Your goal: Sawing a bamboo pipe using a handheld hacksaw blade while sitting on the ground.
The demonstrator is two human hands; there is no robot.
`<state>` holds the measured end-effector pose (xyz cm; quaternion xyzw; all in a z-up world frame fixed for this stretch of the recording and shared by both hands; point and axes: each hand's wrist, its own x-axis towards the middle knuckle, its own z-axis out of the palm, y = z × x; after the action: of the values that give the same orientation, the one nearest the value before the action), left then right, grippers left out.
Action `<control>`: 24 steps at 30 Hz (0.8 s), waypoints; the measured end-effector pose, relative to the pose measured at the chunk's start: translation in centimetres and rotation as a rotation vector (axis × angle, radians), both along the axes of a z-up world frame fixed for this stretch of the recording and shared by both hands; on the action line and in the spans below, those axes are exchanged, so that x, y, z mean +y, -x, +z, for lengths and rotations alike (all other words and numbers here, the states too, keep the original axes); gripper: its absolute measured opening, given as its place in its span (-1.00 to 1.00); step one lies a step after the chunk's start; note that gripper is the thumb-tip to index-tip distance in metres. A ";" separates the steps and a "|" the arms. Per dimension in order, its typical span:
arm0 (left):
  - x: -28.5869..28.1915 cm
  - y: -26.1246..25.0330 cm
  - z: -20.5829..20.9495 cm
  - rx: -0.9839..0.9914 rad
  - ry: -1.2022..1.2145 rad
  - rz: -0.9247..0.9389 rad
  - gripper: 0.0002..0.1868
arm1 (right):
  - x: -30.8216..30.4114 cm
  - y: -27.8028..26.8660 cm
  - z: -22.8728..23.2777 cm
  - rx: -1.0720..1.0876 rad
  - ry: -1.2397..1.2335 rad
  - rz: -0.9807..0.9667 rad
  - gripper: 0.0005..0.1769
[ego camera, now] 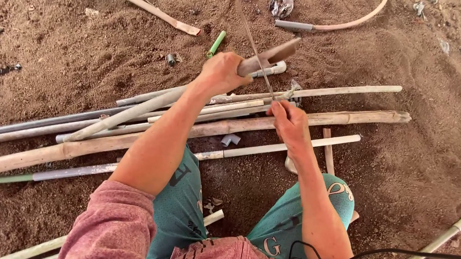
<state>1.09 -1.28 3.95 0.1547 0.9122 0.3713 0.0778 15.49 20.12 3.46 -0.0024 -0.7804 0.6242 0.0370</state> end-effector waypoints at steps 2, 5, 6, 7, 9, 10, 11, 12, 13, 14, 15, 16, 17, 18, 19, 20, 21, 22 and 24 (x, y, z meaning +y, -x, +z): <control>0.9 -0.6 -0.2 -0.019 0.025 -0.061 -0.81 | -0.9 1.2 0.2 0.045 0.035 -0.003 -0.64; -0.5 0.6 0.0 0.019 -0.031 0.028 -0.82 | -1.0 0.1 1.0 0.028 0.019 -0.002 -0.64; -0.8 1.0 0.1 0.021 -0.032 0.028 -0.82 | -0.4 -0.2 0.6 0.030 0.018 -0.002 -0.64; -1.1 1.5 0.3 0.052 0.001 0.043 -0.78 | 0.2 -0.4 0.2 0.027 0.018 -0.005 -0.65; -0.8 1.7 -0.4 0.079 0.029 0.068 -0.74 | 0.5 -0.3 0.0 0.019 0.012 0.002 -0.66; -0.3 1.3 -1.3 0.049 0.032 0.028 -0.75 | 0.1 -0.1 0.1 0.016 0.004 0.004 -0.65; 0.3 1.0 -2.1 0.020 0.035 -0.011 -0.77 | -0.3 0.1 0.3 0.013 -0.003 0.005 -0.64; 0.4 0.9 -2.0 0.024 0.041 -0.012 -0.77 | -0.7 0.3 0.5 0.017 0.002 0.004 -0.64; 0.5 0.7 -1.9 0.027 0.074 -0.043 -0.73 | -1.2 0.4 0.8 0.013 0.015 -0.007 -0.64; 0.8 0.5 -1.9 0.029 0.102 -0.073 -0.69 | -1.4 0.5 1.1 0.008 0.021 -0.017 -0.65; 0.3 0.8 -1.4 0.032 0.102 -0.075 -0.69 | -0.9 0.1 0.9 0.011 0.021 -0.019 -0.65; -0.1 1.1 -1.0 0.024 0.050 -0.033 -0.75 | -0.5 -0.2 0.6 -0.001 0.000 -0.019 -0.66; -0.7 1.4 -0.6 0.017 -0.001 0.009 -0.81 | -0.1 -0.5 0.2 -0.012 -0.021 -0.019 -0.67; -0.7 1.6 -0.9 0.016 -0.004 0.010 -0.81 | 0.1 -0.6 0.2 -0.013 -0.024 -0.017 -0.67; -0.7 1.9 -1.2 0.046 0.002 -0.010 -0.80 | 0.3 -0.8 0.2 -0.013 -0.011 -0.019 -0.68; -0.7 1.8 -1.8 0.072 0.008 -0.029 -0.79 | 0.5 -1.3 0.0 -0.016 0.002 -0.021 -0.69; -0.2 1.0 -1.6 0.067 0.005 -0.027 -0.79 | 0.3 -0.8 0.2 -0.021 -0.001 -0.019 -0.69; 0.2 0.5 -1.1 -0.034 -0.026 -0.012 -0.81 | -0.2 -0.2 0.3 -0.015 0.009 -0.013 -0.67; 0.2 0.4 -0.8 -0.132 -0.054 0.000 -0.80 | -0.8 0.2 0.9 -0.005 0.021 -0.010 -0.66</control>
<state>0.65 -1.05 3.11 0.1318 0.8948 0.4051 0.1333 15.29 19.28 4.40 -0.0082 -0.7739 0.6321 0.0383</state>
